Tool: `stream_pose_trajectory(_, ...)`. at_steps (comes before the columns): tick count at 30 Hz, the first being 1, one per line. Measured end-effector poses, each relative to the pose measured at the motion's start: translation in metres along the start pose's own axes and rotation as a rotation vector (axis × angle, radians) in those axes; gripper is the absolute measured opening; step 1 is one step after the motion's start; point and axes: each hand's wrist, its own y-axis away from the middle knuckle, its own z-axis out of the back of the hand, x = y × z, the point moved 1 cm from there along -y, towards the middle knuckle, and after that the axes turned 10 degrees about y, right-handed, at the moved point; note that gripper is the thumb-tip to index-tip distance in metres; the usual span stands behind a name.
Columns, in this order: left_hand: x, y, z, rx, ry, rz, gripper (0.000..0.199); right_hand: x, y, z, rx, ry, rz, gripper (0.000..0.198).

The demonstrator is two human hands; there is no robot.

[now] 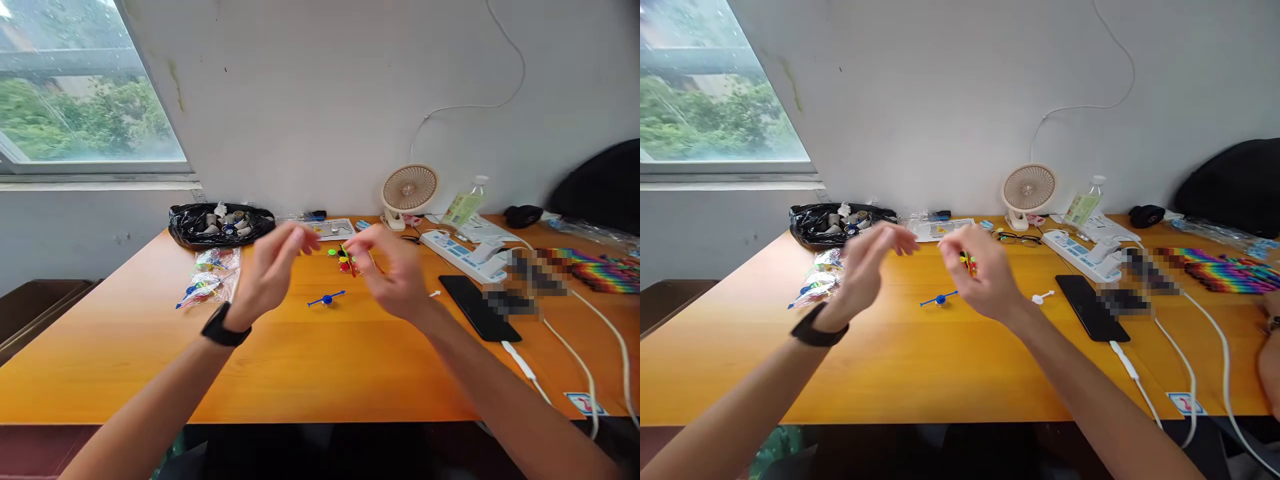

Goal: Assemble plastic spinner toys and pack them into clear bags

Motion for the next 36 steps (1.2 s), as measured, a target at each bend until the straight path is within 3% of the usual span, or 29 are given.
stream_pose_trajectory(2,0.045,0.008,-0.009,0.156,-0.036,0.172,0.041,-0.013,0.003,-0.025,0.083,0.055,0.078,0.020)
stream_pose_trajectory(5,0.103,0.033,-0.009,0.191,-0.086,0.345,0.047,-0.033,0.014,-0.062,0.263,0.179,0.147,0.019)
stream_pose_trajectory(8,0.132,0.050,-0.004,0.213,-0.104,0.434,0.048,-0.047,0.023,-0.077,0.340,0.267,0.118,0.015)
stream_pose_trajectory(11,0.135,0.052,-0.001,0.235,-0.112,0.461,0.045,-0.053,0.028,-0.066,0.397,0.254,0.038,0.015)
stream_pose_trajectory(16,0.129,0.049,-0.002,0.335,-0.216,0.450,0.040,-0.069,0.030,-0.026,0.478,0.258,-0.149,0.013)
stream_pose_trajectory(23,0.129,0.050,-0.003,0.406,-0.351,0.387,0.035,-0.125,0.050,0.028,0.472,0.368,-0.371,0.012)
stream_pose_trajectory(29,0.131,0.050,-0.002,0.440,-0.398,0.341,0.030,-0.162,0.069,0.033,0.543,0.364,-0.465,0.010)
stream_pose_trajectory(33,0.132,0.051,-0.001,0.454,-0.410,0.328,0.028,-0.170,0.077,0.035,0.646,0.283,-0.530,0.011)
stream_pose_trajectory(36,0.132,0.051,-0.002,0.462,-0.413,0.321,0.028,-0.165,0.078,0.042,0.616,0.244,-0.517,0.018)
